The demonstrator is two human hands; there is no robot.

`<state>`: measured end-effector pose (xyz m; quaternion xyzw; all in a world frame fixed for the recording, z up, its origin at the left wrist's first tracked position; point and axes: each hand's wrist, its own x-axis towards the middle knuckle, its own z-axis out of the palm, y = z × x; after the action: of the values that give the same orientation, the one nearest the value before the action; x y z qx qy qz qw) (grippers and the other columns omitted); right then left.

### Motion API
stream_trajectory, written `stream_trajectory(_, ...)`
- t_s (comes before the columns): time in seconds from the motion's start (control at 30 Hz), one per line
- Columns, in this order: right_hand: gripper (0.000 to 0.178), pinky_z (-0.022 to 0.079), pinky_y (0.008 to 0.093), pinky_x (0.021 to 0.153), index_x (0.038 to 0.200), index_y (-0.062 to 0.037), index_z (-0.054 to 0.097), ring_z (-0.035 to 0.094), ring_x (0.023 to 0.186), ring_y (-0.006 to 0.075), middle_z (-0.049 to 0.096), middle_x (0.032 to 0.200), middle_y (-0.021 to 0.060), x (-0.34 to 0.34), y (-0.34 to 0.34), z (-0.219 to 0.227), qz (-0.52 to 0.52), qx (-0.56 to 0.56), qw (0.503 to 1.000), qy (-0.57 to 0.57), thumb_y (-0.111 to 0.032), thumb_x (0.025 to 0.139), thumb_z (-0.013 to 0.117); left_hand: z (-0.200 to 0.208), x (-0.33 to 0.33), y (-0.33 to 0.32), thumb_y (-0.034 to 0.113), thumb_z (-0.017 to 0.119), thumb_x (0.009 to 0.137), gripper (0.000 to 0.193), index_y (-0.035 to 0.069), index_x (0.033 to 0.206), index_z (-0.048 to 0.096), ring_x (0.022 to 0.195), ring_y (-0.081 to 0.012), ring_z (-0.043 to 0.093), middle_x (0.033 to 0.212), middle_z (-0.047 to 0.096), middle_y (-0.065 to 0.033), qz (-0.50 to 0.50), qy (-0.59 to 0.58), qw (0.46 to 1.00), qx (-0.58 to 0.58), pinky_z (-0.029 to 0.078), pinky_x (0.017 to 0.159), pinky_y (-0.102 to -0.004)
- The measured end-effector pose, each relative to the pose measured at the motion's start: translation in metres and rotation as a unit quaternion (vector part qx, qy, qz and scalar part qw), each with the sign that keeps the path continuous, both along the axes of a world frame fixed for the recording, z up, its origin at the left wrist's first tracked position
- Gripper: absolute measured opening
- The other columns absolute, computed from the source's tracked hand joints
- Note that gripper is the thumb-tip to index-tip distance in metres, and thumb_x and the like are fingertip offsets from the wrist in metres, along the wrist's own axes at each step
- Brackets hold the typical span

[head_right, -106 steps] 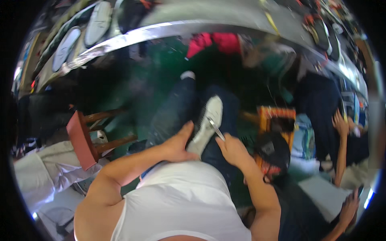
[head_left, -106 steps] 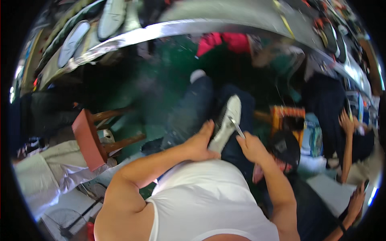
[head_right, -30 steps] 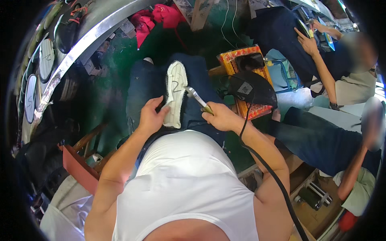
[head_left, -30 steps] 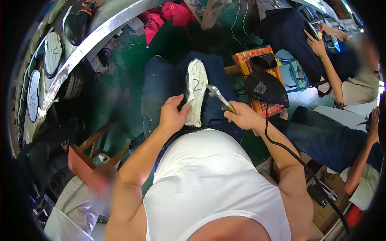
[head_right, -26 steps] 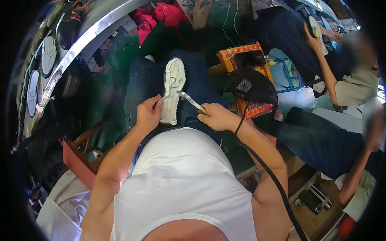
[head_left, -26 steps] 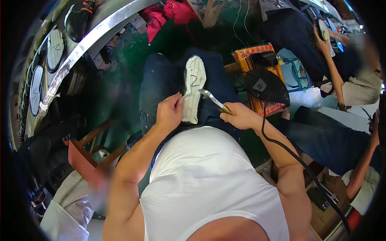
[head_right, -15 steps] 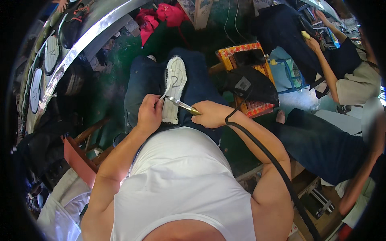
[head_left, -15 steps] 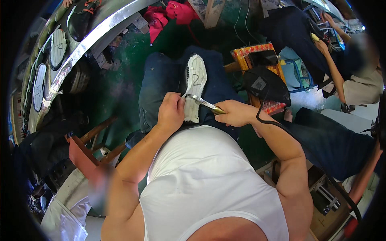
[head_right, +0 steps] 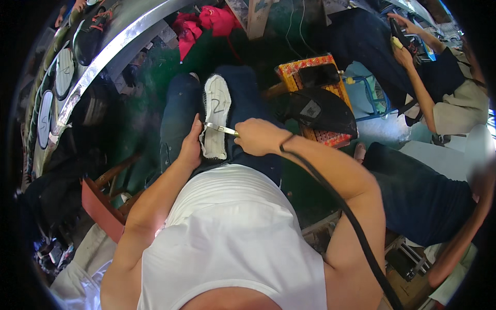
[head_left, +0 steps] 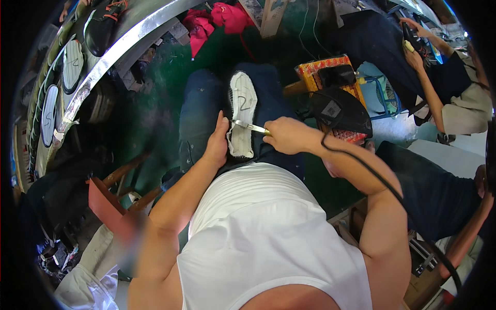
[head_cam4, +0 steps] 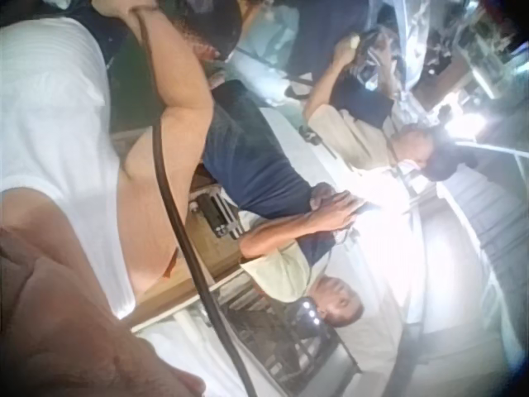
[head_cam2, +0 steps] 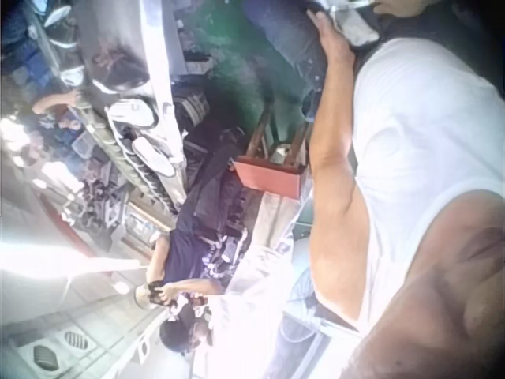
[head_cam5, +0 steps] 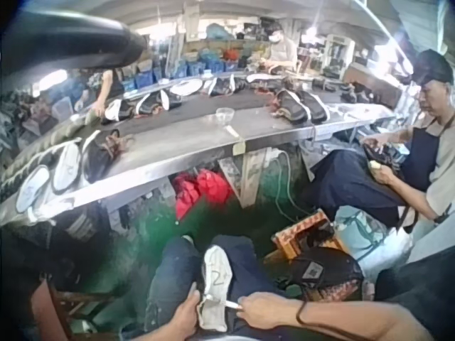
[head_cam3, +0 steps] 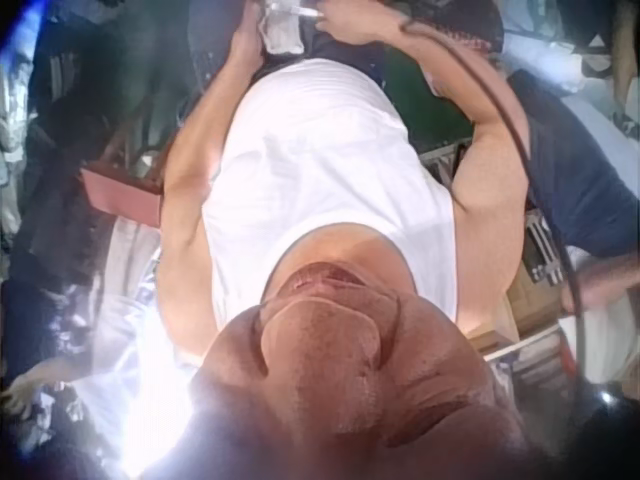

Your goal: Assembling shoes on an assembly line using tools and lacing them.

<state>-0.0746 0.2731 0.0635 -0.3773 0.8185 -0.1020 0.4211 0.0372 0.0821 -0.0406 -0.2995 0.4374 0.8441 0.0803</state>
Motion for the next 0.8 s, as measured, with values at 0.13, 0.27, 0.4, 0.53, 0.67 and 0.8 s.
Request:
stream_trajectory(0.13,0.031,0.051,0.0489,0.081,0.101,0.0012,0.066,0.064,0.088,0.0428,0.067,0.089,0.0229,0.036,0.011,-0.031,-0.189,-0.132,0.972,-0.034,-0.027,0.09,0.063,0.013,-0.007,-0.012,0.037,0.05,0.103,0.076,0.015,0.159,0.003,0.138,-0.0213,0.036,0.154,0.034,-0.0093,-0.065,0.019,0.998,0.019,0.031,0.112,-0.0316)
stream_trajectory(0.27,0.028,0.055,0.0375,0.06,0.101,0.0024,0.064,0.068,0.076,0.0245,0.068,0.086,0.0136,0.019,0.019,-0.009,-0.261,-0.008,0.926,-0.273,-0.023,0.089,0.067,0.022,-0.014,-0.008,0.029,0.058,0.1,0.082,0.02,0.159,0.002,0.134,-0.0204,0.041,0.152,0.037,-0.0088,-0.113,0.001,0.994,-0.014,0.035,0.109,-0.0313)
stream_trajectory(0.4,0.026,0.05,0.0257,0.052,0.106,0.001,0.061,0.064,0.069,0.0145,0.068,0.087,0.0078,0.007,0.055,-0.019,-0.318,-0.076,0.855,-0.402,-0.02,0.093,0.066,0.011,-0.016,0.004,0.026,0.064,0.096,0.085,0.018,0.159,0.008,0.131,-0.022,0.044,0.149,0.039,-0.0099,-0.08,0.017,0.991,-0.101,0.036,0.109,-0.0318)
stream_trajectory(0.53,0.033,0.054,0.0354,0.065,0.1,0.0048,0.059,0.067,0.073,0.0243,0.067,0.083,0.0167,0.006,0.026,0.012,-0.293,-0.168,0.929,-0.153,-0.028,0.099,0.055,0.003,-0.017,0.009,0.025,0.067,0.093,0.085,0.016,0.158,0.014,0.131,-0.0238,0.043,0.148,0.037,-0.0127,-0.095,-0.017,0.971,-0.218,0.036,0.109,-0.0321)
stream_trajectory(0.67,0.04,0.051,0.0477,0.075,0.097,0.0045,0.059,0.066,0.083,0.0409,0.067,0.089,0.0245,0.005,-0.002,-0.022,-0.138,-0.107,0.982,0.067,-0.034,0.102,0.047,0.007,-0.021,0.014,0.025,0.067,0.091,0.084,0.013,0.158,0.018,0.133,-0.0256,0.041,0.149,0.034,-0.0162,-0.119,-0.003,0.949,-0.291,0.037,0.109,-0.0332)
stream_trajectory(0.8,0.041,0.05,0.0513,0.079,0.101,0.004,0.059,0.065,0.087,0.0442,0.067,0.092,0.0258,0.002,-0.001,0.004,-0.199,-0.178,0.963,0.029,-0.035,0.101,0.047,0.009,-0.016,0.009,0.022,0.068,0.09,0.089,0.013,0.158,0.012,0.135,-0.0255,0.041,0.151,0.034,-0.0161,-0.124,-0.02,0.952,-0.279,0.036,0.109,-0.0326)
